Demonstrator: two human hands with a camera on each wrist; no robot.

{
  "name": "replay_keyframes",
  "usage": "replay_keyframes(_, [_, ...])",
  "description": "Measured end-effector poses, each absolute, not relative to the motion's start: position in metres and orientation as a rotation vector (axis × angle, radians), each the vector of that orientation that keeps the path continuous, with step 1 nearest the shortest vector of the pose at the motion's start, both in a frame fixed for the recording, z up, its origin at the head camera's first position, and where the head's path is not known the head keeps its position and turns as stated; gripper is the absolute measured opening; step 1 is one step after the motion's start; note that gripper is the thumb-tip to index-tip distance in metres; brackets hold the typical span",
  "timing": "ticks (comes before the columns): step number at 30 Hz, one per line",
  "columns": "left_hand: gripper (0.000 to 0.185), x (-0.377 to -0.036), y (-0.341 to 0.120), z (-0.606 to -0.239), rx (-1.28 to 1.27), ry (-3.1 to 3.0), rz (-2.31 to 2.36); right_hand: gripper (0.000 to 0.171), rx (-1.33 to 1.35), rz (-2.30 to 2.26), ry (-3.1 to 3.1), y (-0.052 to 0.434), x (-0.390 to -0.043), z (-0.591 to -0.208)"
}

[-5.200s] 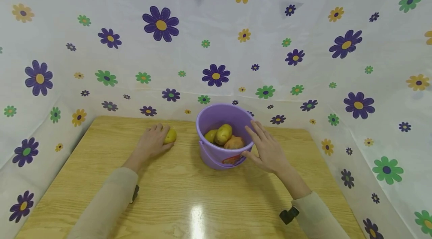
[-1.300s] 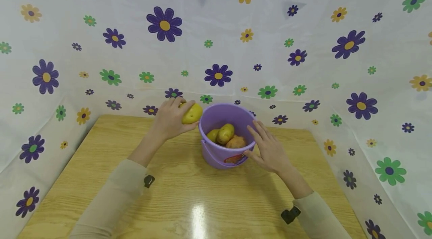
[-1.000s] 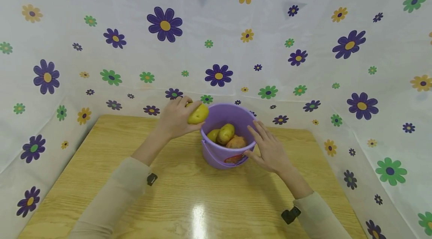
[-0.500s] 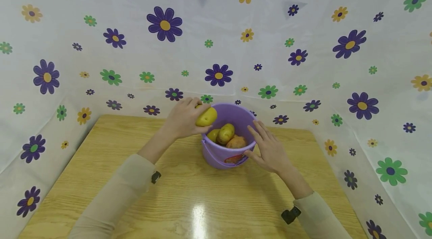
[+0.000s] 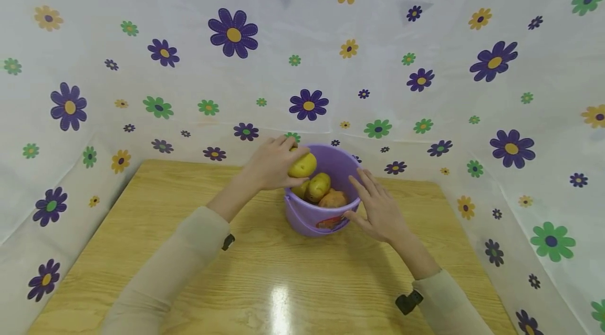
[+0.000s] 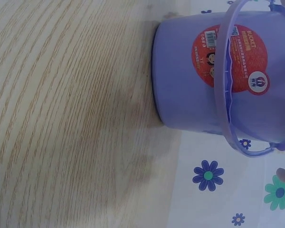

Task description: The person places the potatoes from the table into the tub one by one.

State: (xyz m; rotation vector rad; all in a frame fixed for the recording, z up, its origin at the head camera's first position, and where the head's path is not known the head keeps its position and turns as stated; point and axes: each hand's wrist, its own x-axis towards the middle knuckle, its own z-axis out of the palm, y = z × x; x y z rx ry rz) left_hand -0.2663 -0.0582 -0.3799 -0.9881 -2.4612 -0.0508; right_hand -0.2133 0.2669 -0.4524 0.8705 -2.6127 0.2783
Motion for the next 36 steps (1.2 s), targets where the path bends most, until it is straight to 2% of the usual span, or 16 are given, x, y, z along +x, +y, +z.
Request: replay_keyframes(36, [0.069, -0.282, -0.034, -0.376, -1.087, -2.764, 0.314, 0.093, 0.869, 0.265, -2.611, 0.270, -0.214, -0.453])
